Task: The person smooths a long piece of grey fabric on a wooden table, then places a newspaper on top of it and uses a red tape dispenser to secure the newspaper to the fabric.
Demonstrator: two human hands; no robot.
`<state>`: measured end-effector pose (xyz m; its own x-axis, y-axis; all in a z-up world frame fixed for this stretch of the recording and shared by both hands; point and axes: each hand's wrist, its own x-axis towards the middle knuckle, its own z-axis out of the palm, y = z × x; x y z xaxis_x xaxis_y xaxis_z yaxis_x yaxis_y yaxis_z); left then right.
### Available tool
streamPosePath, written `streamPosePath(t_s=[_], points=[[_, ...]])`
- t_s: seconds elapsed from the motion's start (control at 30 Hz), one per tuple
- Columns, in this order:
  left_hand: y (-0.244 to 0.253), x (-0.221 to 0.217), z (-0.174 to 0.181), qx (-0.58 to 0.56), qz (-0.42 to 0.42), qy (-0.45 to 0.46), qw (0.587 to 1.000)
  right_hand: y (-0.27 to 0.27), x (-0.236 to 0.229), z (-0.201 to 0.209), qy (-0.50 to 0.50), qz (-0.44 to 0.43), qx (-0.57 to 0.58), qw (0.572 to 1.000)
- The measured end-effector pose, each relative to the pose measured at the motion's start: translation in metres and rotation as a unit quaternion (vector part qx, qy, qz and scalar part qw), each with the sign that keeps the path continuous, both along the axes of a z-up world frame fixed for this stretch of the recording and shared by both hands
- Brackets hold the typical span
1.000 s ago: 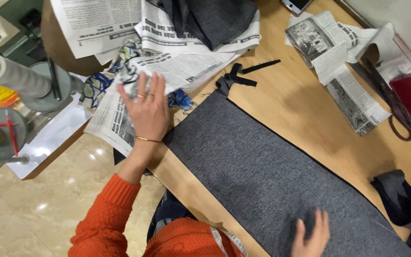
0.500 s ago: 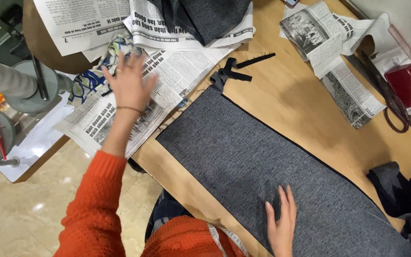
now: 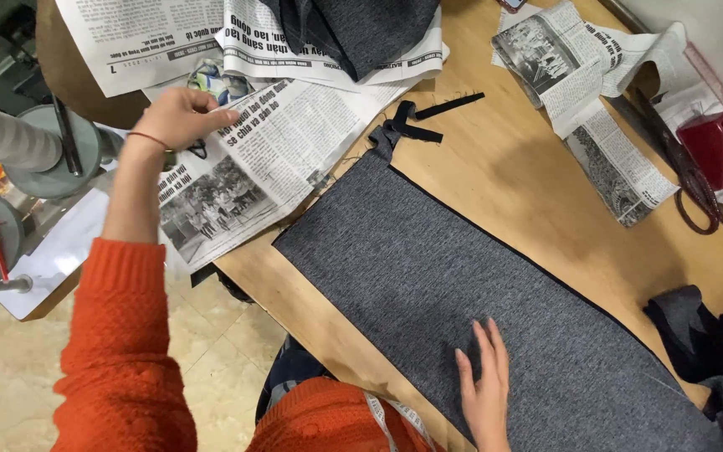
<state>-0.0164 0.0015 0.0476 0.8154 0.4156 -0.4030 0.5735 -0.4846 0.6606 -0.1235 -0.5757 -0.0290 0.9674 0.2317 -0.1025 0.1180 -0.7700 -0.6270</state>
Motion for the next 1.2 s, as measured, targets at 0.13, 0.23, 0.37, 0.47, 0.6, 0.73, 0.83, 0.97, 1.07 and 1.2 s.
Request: streamPosePath(t_s=[0.13, 0.23, 0.37, 0.47, 0.6, 0.73, 0.83, 0.97, 1.07, 1.2], points=[[-0.008, -0.027, 0.052, -0.029, -0.111, 0.015, 0.993, 0.008, 0.002, 0.002, 0.018, 0.014, 0.048, 0.999], [-0.018, -0.051, 0.077, -0.125, -0.211, -0.008, 0.969, 0.015, 0.001, -0.017, 0.106, -0.003, 0.19, 0.976], [-0.046, -0.071, 0.098, -0.268, -0.397, -0.117, 0.87, 0.062, 0.01, 0.017, 0.327, 0.018, 0.447, 0.832], [-0.092, -0.067, 0.121, -0.335, -0.542, -0.184, 0.748, 0.091, 0.024, 0.013, 0.539, 0.049, 0.597, 0.592], [-0.134, -0.047, 0.124, -0.399, -0.628, -0.151, 0.651, 0.116, 0.04, 0.003, 0.607, 0.016, 0.682, 0.409], [-0.164, -0.025, 0.108, -0.467, -0.642, -0.068, 0.604, 0.099, 0.067, -0.014, 0.521, -0.036, 0.771, 0.364], [-0.163, -0.01, 0.084, -0.411, -0.626, 0.019, 0.662, 0.057, 0.084, -0.017, 0.456, -0.103, 0.775, 0.426], [-0.173, 0.018, 0.067, -0.21, -0.51, 0.175, 0.816, -0.025, 0.088, -0.026, 0.274, -0.29, 0.734, 0.549], [-0.188, 0.047, 0.04, -0.082, -0.489, 0.19, 0.847, -0.084, 0.07, -0.015, 0.089, -0.26, 0.771, 0.575], [-0.245, 0.083, 0.021, 0.039, -0.502, 0.212, 0.837, -0.144, 0.038, -0.024, 0.084, -0.331, 0.714, 0.612]])
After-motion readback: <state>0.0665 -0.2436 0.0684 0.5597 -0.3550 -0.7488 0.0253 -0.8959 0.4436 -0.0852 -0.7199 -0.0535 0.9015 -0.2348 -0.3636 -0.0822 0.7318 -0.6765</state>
